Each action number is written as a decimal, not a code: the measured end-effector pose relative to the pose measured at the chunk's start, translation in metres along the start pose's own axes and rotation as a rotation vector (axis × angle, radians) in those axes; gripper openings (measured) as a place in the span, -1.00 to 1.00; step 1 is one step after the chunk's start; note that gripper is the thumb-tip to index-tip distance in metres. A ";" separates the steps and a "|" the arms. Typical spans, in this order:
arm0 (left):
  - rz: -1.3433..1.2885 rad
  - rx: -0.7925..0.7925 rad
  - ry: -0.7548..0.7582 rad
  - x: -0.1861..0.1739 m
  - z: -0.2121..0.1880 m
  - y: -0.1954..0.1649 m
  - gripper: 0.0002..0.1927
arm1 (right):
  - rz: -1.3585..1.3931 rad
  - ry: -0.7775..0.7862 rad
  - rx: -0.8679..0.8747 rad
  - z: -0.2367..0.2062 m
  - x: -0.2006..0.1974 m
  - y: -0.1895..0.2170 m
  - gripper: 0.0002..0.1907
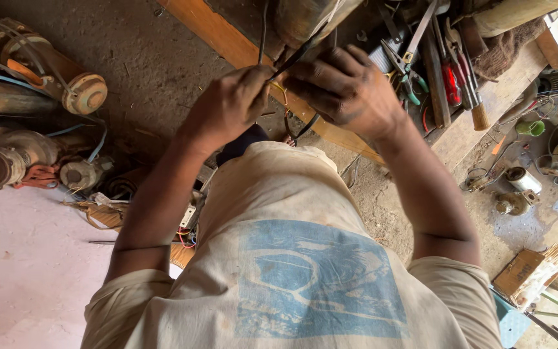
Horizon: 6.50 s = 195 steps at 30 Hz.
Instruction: The person strips insulation from several wires, twists the exposed strands, and wraps the connections with electrical tape. They use pliers and scissors to cut and strip the wires, then secure the joints with tape.
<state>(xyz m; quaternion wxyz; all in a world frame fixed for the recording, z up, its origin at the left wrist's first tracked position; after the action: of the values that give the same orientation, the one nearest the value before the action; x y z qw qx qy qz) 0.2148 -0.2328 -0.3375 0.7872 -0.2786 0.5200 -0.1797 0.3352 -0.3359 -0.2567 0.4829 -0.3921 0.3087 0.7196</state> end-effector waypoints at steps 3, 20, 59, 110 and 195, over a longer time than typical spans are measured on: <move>-0.140 0.147 -0.090 -0.032 0.005 -0.010 -0.82 | -0.060 -0.021 0.015 0.009 -0.009 -0.009 -0.66; -0.728 0.107 -0.280 -0.079 0.038 0.031 -0.80 | -0.310 -0.032 0.280 0.015 -0.021 0.000 -0.87; -0.656 0.109 -0.101 -0.022 0.045 -0.003 -0.81 | -0.008 0.014 0.448 0.017 -0.040 -0.005 -0.70; -0.389 0.161 -0.052 -0.039 0.025 0.013 -0.78 | 0.193 -0.252 1.632 -0.166 0.129 -0.101 -0.82; -0.439 0.235 -0.122 -0.028 0.052 0.020 -0.70 | 1.268 -0.510 1.268 -0.029 0.039 0.005 -0.64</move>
<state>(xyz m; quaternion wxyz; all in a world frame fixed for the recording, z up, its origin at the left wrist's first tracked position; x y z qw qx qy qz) 0.2515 -0.1884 -0.3139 0.7863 -0.3018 0.3742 -0.3881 0.3295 -0.3436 -0.3050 0.1767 0.3564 0.6850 0.6104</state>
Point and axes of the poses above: each hand's wrist, its own z-axis towards the middle knuckle, its own x-axis out of the palm, y = z × x, the point moved 8 cm from there along z, towards the middle knuckle, and after that the axes turned 10 degrees about x, right-handed, at the moved point
